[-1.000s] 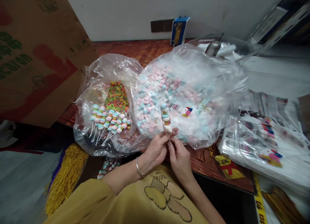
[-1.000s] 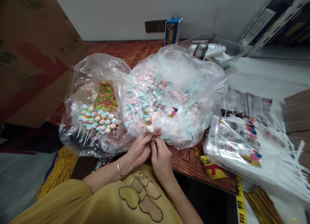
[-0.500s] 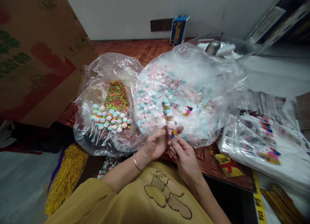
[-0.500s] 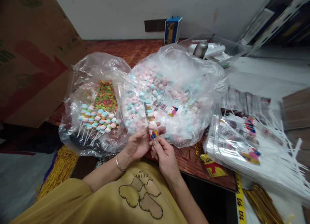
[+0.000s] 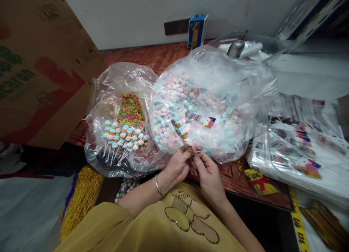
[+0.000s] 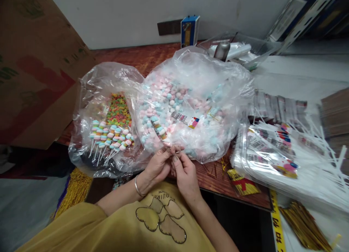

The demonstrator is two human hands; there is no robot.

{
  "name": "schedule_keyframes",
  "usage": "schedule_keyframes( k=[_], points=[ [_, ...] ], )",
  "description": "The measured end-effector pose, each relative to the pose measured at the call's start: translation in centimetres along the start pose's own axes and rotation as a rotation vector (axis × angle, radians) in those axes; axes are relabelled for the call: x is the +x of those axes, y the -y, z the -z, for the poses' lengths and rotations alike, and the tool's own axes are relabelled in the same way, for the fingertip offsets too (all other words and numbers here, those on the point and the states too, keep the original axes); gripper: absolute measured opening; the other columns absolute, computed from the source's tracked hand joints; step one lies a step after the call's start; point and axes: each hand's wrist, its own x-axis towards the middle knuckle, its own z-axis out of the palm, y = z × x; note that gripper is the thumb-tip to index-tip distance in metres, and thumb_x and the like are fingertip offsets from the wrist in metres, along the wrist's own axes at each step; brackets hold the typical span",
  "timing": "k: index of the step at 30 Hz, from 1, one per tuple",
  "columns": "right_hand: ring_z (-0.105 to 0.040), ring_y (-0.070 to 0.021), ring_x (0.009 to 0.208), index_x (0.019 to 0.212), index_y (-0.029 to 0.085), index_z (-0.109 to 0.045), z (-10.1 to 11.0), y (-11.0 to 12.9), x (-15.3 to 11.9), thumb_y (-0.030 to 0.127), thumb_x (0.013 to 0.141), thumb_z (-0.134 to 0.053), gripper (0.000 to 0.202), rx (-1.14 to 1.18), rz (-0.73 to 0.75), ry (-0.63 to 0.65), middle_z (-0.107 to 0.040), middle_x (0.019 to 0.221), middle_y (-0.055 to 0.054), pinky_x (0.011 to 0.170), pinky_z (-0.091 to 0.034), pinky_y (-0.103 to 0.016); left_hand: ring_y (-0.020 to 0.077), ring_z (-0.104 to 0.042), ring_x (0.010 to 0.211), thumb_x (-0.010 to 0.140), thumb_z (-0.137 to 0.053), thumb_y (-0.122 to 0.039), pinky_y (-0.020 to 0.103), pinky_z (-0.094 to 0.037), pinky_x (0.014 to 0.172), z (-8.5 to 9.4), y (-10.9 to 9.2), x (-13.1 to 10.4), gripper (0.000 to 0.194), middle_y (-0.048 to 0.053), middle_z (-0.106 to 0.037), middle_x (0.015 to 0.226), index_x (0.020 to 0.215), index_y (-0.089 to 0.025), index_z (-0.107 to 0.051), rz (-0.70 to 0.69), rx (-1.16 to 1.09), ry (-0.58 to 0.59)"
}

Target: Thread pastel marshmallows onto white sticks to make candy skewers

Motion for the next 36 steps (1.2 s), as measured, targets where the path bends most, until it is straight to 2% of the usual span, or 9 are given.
schedule_keyframes(
  k=[3, 7, 10, 13, 19, 24, 29, 34, 36],
  points=[
    [-0.064, -0.0232, 0.096, 0.109, 0.021, -0.066, -0.4, 0.3, 0.1, 0.045, 0.097, -0.056, 0.029, -0.29, 0.18, -0.169, -0.071, 0.106, -0.009, 0.083, -0.051, -0.036, 0.0223, -0.068, 0.095, 0.063, -0.091, -0.04, 0.034, -0.052, 0.09, -0.2, 0.9, 0.0, 0.036, 0.008, -0.076, 0.09, 0.083, -0.015, -0.076, -0.028, 0.025, -0.06],
    [-0.066, -0.0234, 0.092, 0.105, 0.021, -0.067, -0.5, -0.1, 0.6, 0.045, 0.099, -0.051, 0.03, -0.339, 0.213, -0.201, -0.073, 0.101, -0.008, 0.084, -0.051, -0.036, 0.0234, -0.068, 0.105, 0.073, -0.084, -0.038, 0.036, -0.05, 0.098, -0.3, 1.2, -0.5, 0.03, 0.009, -0.077, 0.103, 0.094, -0.017, -0.079, -0.095, 0.146, -0.015],
    [-0.059, -0.0171, 0.071, 0.094, 0.021, -0.066, -0.2, -0.4, 0.9, 0.05, 0.097, -0.054, 0.031, -0.117, 0.131, -0.19, -0.064, 0.077, -0.002, 0.068, -0.05, -0.03, 0.0241, -0.067, 0.108, 0.078, -0.08, -0.04, 0.035, -0.051, 0.097, 0.0, 0.4, -1.0, 0.028, 0.011, -0.075, 0.117, 0.095, -0.017, -0.08, -0.078, 0.213, 0.103],
    [-0.03, -0.0073, 0.043, 0.086, 0.022, -0.061, -0.1, -0.1, 0.7, 0.056, 0.089, -0.064, 0.035, 0.272, -0.086, -0.072, -0.039, 0.057, 0.009, 0.04, -0.03, -0.021, 0.0237, -0.07, 0.093, 0.077, -0.081, -0.043, 0.036, -0.057, 0.085, 0.3, -0.6, -1.3, 0.037, 0.013, -0.074, 0.116, 0.102, -0.016, -0.08, 0.057, 0.276, 0.149],
    [-0.02, -0.0031, 0.041, 0.077, 0.021, -0.054, -0.7, 0.4, 0.5, 0.061, 0.078, -0.074, 0.044, 0.54, -0.17, -0.003, -0.033, 0.058, 0.011, 0.036, -0.019, -0.017, 0.0208, -0.069, 0.068, 0.067, -0.088, -0.042, 0.038, -0.06, 0.07, 0.4, -1.1, -1.5, 0.055, 0.008, -0.075, 0.079, 0.116, -0.018, -0.077, 0.184, 0.351, 0.042],
    [-0.022, -0.0044, 0.042, 0.083, 0.021, -0.058, -0.2, -0.4, 0.7, 0.059, 0.087, -0.067, 0.04, 0.425, -0.089, -0.025, -0.028, 0.055, 0.011, 0.038, -0.019, -0.018, 0.025, -0.073, 0.092, 0.068, -0.087, -0.04, 0.037, -0.059, 0.083, 0.0, -0.9, -1.7, 0.047, 0.011, -0.078, 0.098, 0.11, -0.02, -0.079, 0.115, 0.377, 0.073],
    [-0.019, -0.0051, 0.04, 0.078, 0.022, -0.051, 0.0, -0.3, 0.7, 0.062, 0.086, -0.063, 0.042, 0.423, -0.159, 0.082, -0.028, 0.055, 0.012, 0.037, -0.018, -0.02, 0.0199, -0.071, 0.094, 0.06, -0.092, -0.033, 0.031, -0.053, 0.09, -0.4, -0.1, -1.0, 0.034, 0.01, -0.079, 0.099, 0.089, -0.018, -0.081, -0.046, 0.346, -0.095],
    [-0.057, -0.016, 0.068, 0.089, 0.021, -0.061, 0.0, 0.4, 0.1, 0.048, 0.093, -0.056, 0.028, -0.09, 0.169, -0.2, -0.062, 0.078, -0.002, 0.061, -0.046, -0.028, 0.0135, -0.069, 0.082, 0.057, -0.093, -0.029, 0.026, -0.052, 0.087, -0.7, 0.5, -0.5, 0.031, 0.006, -0.079, 0.091, 0.083, -0.017, -0.081, -0.065, 0.249, -0.133],
    [-0.06, -0.019, 0.078, 0.088, 0.021, -0.063, 0.1, 0.3, -0.3, 0.043, 0.094, -0.055, 0.024, -0.225, 0.274, -0.262, -0.065, 0.085, -0.005, 0.07, -0.048, -0.031, 0.014, -0.069, 0.079, 0.056, -0.094, -0.031, 0.027, -0.052, 0.086, -0.8, 0.6, -0.5, 0.031, 0.006, -0.079, 0.086, 0.081, -0.017, -0.081, -0.089, 0.254, -0.135]
  ],
)
